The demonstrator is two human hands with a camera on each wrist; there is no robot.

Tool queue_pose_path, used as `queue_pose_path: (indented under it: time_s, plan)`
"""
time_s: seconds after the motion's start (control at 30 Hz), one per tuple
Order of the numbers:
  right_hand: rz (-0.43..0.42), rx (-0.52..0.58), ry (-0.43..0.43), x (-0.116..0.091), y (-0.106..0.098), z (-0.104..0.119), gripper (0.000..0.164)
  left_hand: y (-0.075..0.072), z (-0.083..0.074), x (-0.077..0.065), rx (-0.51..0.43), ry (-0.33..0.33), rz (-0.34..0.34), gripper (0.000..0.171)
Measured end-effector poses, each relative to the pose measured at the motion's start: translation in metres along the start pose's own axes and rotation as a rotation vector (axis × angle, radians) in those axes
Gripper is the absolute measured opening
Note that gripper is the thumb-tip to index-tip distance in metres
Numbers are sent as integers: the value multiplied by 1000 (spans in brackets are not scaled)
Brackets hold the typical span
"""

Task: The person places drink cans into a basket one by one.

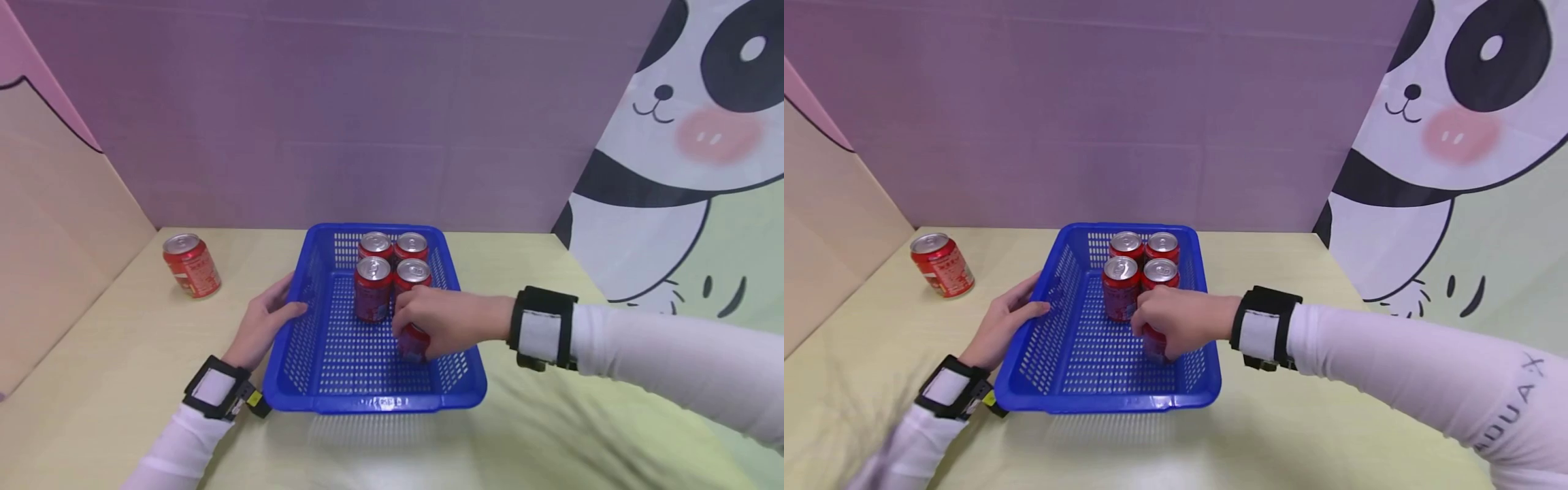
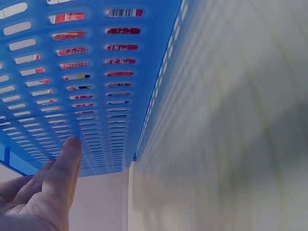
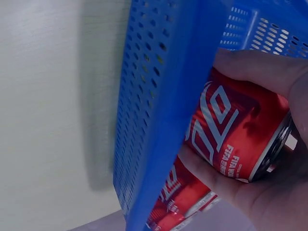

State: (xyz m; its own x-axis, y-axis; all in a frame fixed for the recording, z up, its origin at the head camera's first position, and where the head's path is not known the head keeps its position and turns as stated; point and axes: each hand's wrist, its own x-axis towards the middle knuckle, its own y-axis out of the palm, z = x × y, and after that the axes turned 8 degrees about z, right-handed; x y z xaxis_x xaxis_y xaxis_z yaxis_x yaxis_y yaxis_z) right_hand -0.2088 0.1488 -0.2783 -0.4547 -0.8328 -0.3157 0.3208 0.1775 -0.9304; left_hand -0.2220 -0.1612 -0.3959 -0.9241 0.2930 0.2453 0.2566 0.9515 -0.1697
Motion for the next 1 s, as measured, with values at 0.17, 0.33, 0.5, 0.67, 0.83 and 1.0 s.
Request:
queue_pose_path:
  time_s: [0.17,0.33,0.5,0.67,0.83,1.0]
  plan:
    - [26,-29,33,5,5,-1,40,0,0,-1,0,-7,4,62]
    - [38,-126,73,10,8,-2,42,0,-1,0,2,-5,5,62]
    - [14,-287,91,10,9,-5,47,0,-1,0,1,-11,3,63]
    - [-37,-442,56,8,11,-8,48,0,-2,1,2,-9,3,63]
    - [-131,-532,-3,6,13,-12,57,0,-3,0,7,-7,1,63]
    - [-310,-373,-41,-2,6,-24,70,0,-3,-1,10,-8,0,62]
